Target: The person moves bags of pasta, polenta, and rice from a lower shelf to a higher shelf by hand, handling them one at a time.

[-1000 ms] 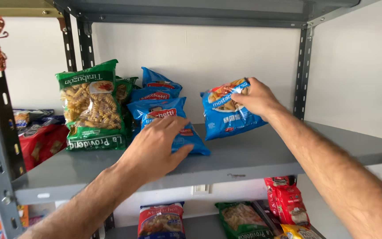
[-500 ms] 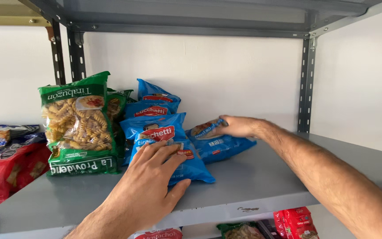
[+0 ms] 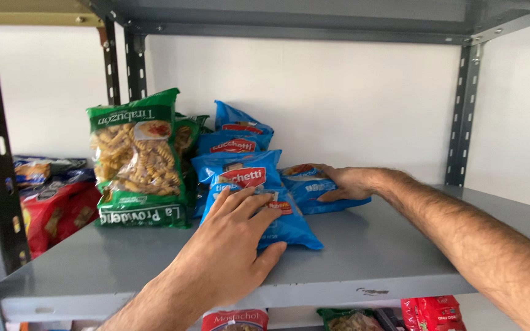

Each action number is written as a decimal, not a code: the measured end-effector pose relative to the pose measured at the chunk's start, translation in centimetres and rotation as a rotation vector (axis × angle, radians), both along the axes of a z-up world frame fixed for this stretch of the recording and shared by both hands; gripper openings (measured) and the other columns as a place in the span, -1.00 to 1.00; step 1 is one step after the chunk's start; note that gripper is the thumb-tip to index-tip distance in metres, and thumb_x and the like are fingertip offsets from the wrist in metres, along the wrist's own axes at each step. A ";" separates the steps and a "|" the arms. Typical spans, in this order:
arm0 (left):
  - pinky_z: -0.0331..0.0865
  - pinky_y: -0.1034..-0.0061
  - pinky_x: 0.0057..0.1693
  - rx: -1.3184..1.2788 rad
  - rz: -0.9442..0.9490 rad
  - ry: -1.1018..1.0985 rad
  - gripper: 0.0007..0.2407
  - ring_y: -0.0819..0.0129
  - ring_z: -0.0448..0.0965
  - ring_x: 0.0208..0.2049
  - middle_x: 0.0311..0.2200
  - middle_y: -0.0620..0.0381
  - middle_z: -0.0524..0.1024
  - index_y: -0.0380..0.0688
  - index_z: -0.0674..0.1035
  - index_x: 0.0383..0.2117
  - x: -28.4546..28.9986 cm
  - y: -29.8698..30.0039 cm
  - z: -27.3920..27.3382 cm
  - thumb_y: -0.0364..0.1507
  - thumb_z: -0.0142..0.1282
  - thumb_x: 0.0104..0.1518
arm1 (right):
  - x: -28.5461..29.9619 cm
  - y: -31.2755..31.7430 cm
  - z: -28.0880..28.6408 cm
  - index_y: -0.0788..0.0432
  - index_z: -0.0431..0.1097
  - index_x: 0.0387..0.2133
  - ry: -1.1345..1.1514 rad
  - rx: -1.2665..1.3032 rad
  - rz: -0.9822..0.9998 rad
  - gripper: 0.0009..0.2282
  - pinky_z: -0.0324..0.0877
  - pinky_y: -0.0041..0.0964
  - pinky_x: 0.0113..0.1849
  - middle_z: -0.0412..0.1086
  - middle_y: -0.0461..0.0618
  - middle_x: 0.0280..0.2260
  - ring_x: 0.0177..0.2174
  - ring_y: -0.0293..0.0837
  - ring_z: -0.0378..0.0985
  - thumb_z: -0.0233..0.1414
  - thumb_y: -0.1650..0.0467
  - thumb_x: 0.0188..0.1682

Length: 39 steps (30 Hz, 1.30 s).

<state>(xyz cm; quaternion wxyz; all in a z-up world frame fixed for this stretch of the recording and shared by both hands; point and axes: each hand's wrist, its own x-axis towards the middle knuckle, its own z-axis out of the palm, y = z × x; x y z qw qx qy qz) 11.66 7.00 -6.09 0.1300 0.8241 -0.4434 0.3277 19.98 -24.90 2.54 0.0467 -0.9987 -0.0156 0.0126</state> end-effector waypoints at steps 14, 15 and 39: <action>0.10 -0.21 0.45 -0.122 -0.002 -0.372 -0.57 -0.23 0.34 0.38 0.28 -0.22 0.48 -0.21 0.61 0.20 -4.4 -3.2 -1.2 -0.19 0.14 0.32 | -6.2 1.8 -2.7 0.00 -0.13 0.56 -0.425 -0.179 0.185 -0.10 0.05 0.07 0.35 0.01 0.12 0.50 0.42 0.18 0.10 -0.10 -0.19 0.05; 0.10 -0.21 0.45 -0.120 -0.008 -0.380 -0.57 -0.23 0.34 0.38 0.28 -0.22 0.48 -0.21 0.61 0.20 -5.3 -3.8 -1.2 -0.19 0.14 0.32 | -7.4 2.2 -2.7 0.00 -0.13 0.56 -0.433 -0.178 0.179 -0.10 0.05 0.07 0.35 0.01 0.12 0.50 0.42 0.18 0.10 -0.10 -0.19 0.05; 0.61 -0.06 0.14 -0.279 0.457 0.529 -0.69 -0.03 0.75 0.01 -0.07 0.32 0.76 0.56 0.71 0.03 -10.3 1.8 -24.2 0.06 0.11 0.23 | -30.3 -0.4 -24.4 0.03 0.62 -0.08 -1.251 0.421 0.361 -0.86 0.52 -0.13 -0.01 0.63 -0.13 -0.21 -0.12 -0.03 0.71 0.23 0.42 0.13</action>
